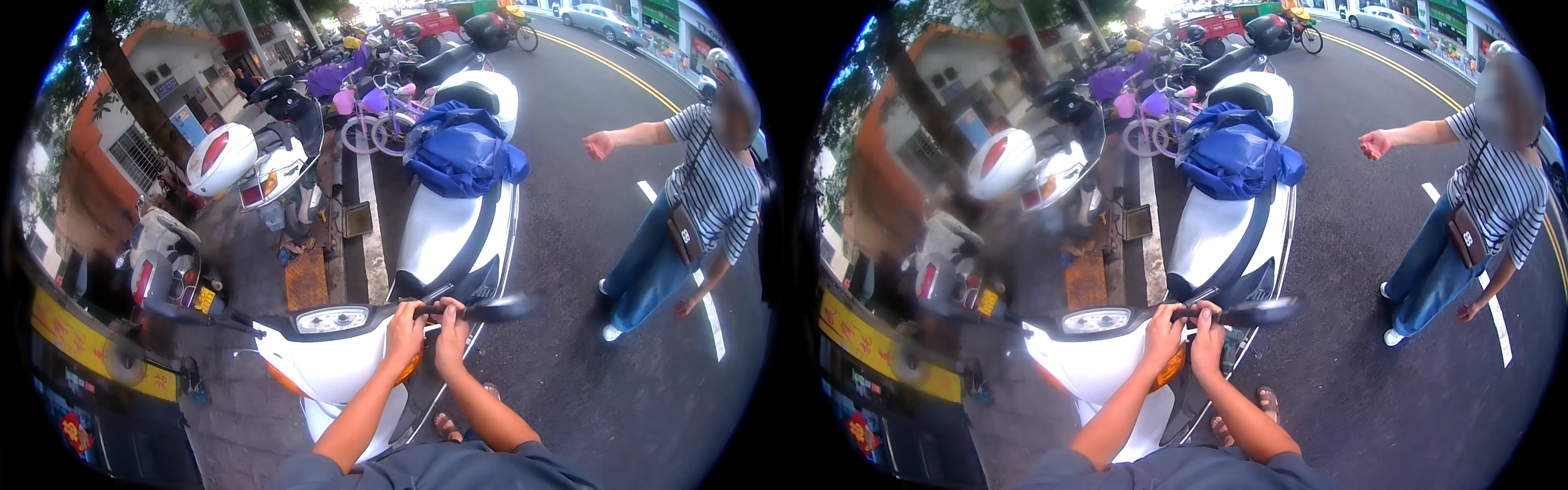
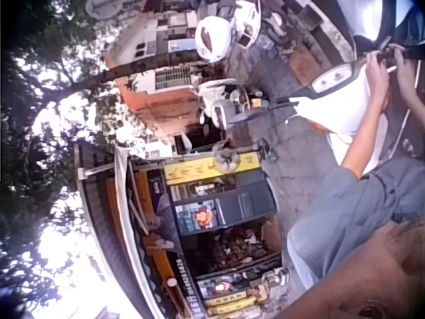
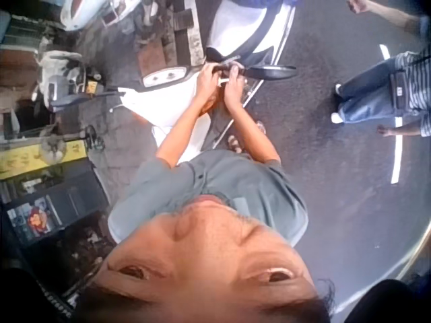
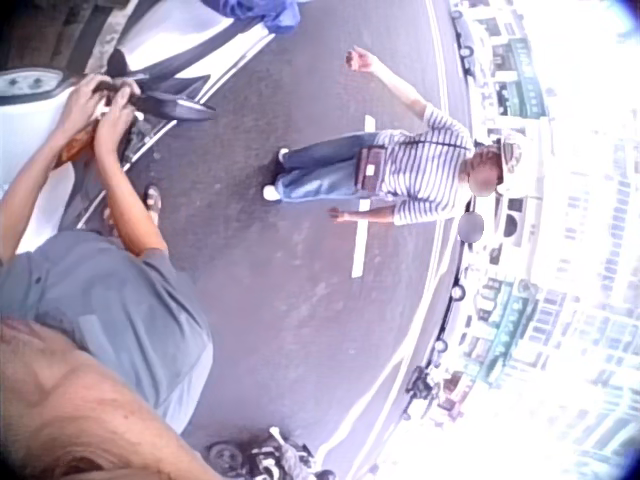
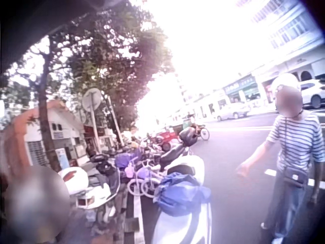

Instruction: The person uses a screwdriver to remove screws from the front panel of a white scooter. They then detach the front fairing, exposing the internal wiring and components, while a woman stands nearby observing the process.

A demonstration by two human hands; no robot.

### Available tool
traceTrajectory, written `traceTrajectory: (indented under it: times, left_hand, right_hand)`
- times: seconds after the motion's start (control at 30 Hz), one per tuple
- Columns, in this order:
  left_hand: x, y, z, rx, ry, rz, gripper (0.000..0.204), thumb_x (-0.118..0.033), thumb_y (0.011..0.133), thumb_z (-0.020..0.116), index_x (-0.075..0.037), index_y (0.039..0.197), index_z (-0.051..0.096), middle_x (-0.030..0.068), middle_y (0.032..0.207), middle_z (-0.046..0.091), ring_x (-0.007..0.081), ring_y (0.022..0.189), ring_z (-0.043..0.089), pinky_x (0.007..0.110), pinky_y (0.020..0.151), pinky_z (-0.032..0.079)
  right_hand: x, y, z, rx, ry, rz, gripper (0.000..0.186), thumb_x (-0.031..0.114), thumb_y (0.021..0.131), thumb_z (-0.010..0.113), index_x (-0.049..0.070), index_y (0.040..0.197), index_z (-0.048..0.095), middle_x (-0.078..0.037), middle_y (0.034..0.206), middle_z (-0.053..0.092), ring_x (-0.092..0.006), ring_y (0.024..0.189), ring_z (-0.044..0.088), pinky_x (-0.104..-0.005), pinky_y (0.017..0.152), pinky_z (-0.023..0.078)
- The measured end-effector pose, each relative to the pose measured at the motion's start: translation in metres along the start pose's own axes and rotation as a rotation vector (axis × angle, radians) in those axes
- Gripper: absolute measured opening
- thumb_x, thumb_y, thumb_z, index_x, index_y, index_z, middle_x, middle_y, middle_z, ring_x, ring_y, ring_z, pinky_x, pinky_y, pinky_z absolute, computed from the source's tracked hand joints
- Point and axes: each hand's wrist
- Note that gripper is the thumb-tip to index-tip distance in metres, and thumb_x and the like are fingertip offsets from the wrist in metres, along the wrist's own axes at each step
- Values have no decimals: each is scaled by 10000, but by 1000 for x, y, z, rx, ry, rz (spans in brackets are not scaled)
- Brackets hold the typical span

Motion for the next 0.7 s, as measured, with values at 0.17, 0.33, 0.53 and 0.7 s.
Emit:
traceTrajectory:
  times: [0.17,0.33,0.53,0.7]
  left_hand:
    - [18,-5,0,-23,-58,-52,187,-39,876,663,14,1051,623,193,1048,643,400,948,649,450,804,512]
    - [21,-3,7,-114,218,-33,228,-81,919,607,23,1110,539,191,1036,620,396,891,633,466,779,499]
    - [0,5,5,0,53,-15,275,-2,846,618,-49,1115,660,149,1067,674,363,960,673,422,821,532]
    - [15,-6,-6,-43,-27,100,224,-20,884,634,-10,1107,641,168,1086,664,358,947,676,414,788,530]
  right_hand:
    - [12,82,31,337,-555,-15,374,325,1007,559,-34,1112,566,-189,827,695,-336,761,686,-444,743,539]
    - [42,42,45,644,-861,-542,283,202,870,708,31,1072,610,-199,988,669,-383,983,635,-451,829,514]
    - [3,-8,-10,171,-259,-482,200,162,1004,577,35,1158,588,-108,1127,615,-255,1082,592,-368,969,466]
    - [2,35,14,51,-11,77,348,336,1091,459,14,1134,585,-51,887,659,-134,777,637,-294,697,528]
Point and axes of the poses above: each hand's wrist, its own y-axis towards the middle knuckle, its own z-axis out of the palm, x = y × z
